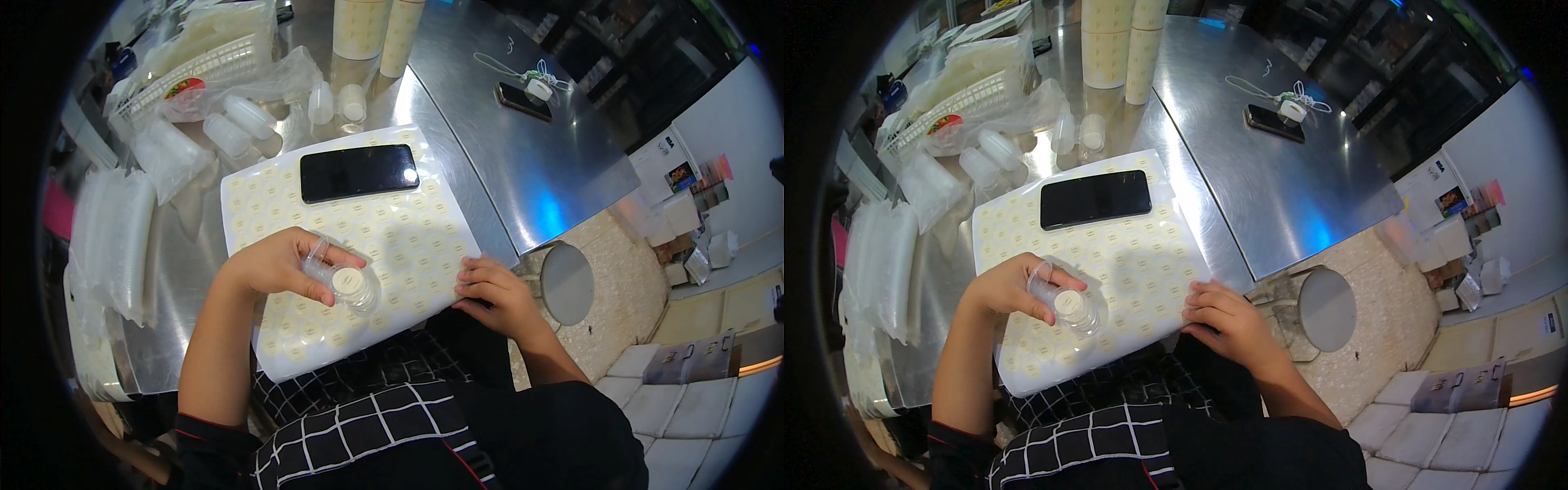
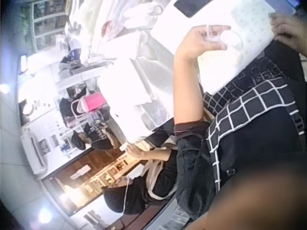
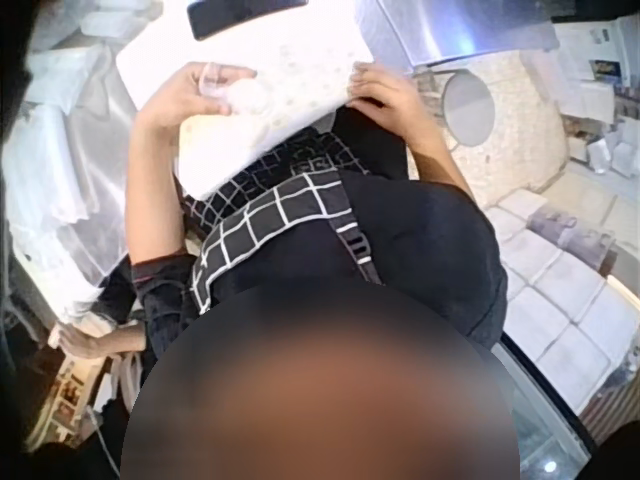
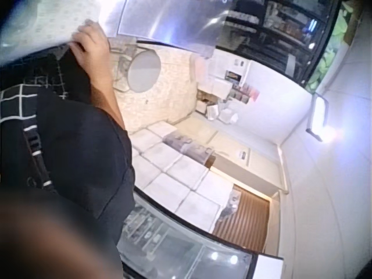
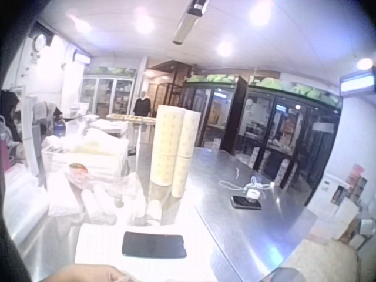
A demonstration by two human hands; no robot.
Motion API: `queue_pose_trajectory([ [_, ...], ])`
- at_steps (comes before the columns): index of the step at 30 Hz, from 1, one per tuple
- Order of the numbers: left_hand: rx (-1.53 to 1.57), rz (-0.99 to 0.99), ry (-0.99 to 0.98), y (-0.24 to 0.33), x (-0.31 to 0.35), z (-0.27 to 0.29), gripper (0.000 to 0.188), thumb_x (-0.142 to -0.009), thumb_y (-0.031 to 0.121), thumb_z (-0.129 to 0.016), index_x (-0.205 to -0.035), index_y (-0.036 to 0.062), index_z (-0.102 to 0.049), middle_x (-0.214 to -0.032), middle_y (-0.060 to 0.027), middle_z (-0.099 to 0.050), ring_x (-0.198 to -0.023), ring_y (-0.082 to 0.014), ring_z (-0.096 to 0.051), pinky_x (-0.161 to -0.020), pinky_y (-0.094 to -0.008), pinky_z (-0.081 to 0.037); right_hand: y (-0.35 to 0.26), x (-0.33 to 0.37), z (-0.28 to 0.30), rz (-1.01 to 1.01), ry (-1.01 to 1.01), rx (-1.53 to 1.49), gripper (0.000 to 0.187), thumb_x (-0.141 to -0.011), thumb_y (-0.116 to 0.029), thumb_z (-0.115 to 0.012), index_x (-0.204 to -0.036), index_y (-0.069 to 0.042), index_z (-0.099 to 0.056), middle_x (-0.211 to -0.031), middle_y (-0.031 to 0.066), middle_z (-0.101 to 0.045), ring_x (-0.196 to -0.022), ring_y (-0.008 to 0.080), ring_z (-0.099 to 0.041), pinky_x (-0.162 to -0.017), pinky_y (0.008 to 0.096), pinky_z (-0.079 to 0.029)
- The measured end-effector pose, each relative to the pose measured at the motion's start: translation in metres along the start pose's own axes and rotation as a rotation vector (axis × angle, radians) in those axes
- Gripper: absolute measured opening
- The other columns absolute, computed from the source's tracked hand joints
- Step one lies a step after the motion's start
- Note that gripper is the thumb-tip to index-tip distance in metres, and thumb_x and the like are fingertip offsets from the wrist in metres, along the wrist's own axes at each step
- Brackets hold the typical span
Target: The person repeatedly picks small white circular caps from a sheet and places them into a clear plastic container. The person also handles a roll of caps and a smartphone on the table. The task continues with the same repetitive action throughout the clip.
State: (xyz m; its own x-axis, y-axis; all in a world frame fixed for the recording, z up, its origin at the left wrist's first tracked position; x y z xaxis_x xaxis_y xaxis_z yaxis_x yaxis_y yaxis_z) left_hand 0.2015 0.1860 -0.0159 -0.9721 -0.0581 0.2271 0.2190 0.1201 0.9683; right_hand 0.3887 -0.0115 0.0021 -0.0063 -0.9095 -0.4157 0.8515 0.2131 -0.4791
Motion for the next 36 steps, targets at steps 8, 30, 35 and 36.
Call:
queue_pose_trajectory([
  [8, 0.026, 0.029, -0.006, 0.002, 0.000, -0.003, 0.058, -0.065, 0.007, -0.089, -0.119, 0.0008, -0.067, -0.119, -0.0077, -0.067, -0.105, -0.0135, -0.061, -0.094, -0.0274, -0.047, -0.001, 0.003, -0.003, 0.053, 0.110, 0.008, 0.020, -0.067, -0.004, -0.082, -0.082, -0.007, -0.069, -0.093, 0.0065, -0.069, -0.099, 0.0256, -0.069, -0.093, 0.0411, -0.053],
  [30, -0.259, -0.040, -0.045, -0.001, -0.002, -0.005, 0.059, -0.071, 0.015, -0.085, -0.126, 0.0074, -0.065, -0.129, -0.0073, -0.064, -0.116, -0.0161, -0.058, -0.102, -0.0295, -0.041, 0.000, -0.015, 0.005, -0.239, -0.059, -0.129, 0.011, -0.067, -0.003, -0.077, -0.076, -0.005, -0.071, -0.085, 0.0089, -0.069, -0.089, 0.0273, -0.070, -0.078, 0.0353, -0.054],
  [35, -0.258, -0.038, -0.037, 0.003, 0.000, -0.009, 0.059, -0.071, 0.014, -0.085, -0.126, 0.0088, -0.065, -0.126, -0.0070, -0.066, -0.113, -0.0151, -0.059, -0.101, -0.0291, -0.041, -0.013, -0.027, 0.010, -0.118, -0.165, -0.080, 0.019, -0.065, -0.009, -0.083, -0.080, -0.005, -0.071, -0.089, 0.0098, -0.069, -0.090, 0.0278, -0.068, -0.077, 0.0356, -0.054],
  [36, -0.253, -0.024, -0.036, 0.003, 0.000, -0.009, 0.059, -0.071, 0.014, -0.085, -0.126, 0.0083, -0.065, -0.125, -0.0072, -0.066, -0.112, -0.0150, -0.059, -0.101, -0.0289, -0.041, -0.013, -0.027, 0.008, -0.123, -0.176, -0.057, 0.020, -0.065, -0.010, -0.083, -0.080, -0.005, -0.072, -0.089, 0.0096, -0.069, -0.090, 0.0277, -0.068, -0.077, 0.0355, -0.054],
])
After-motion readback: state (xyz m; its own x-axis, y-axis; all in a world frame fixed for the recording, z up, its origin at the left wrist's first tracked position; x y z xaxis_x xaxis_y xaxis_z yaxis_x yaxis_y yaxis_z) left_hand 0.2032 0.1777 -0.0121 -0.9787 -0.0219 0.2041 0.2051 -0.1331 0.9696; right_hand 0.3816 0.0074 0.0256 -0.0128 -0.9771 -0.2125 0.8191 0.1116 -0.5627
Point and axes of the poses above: each hand's wrist, its own x-axis away from the middle knuckle, its own z-axis out of the back of the hand, y = z × x, the point moved 7 cm from there along -x, towards the middle knuckle
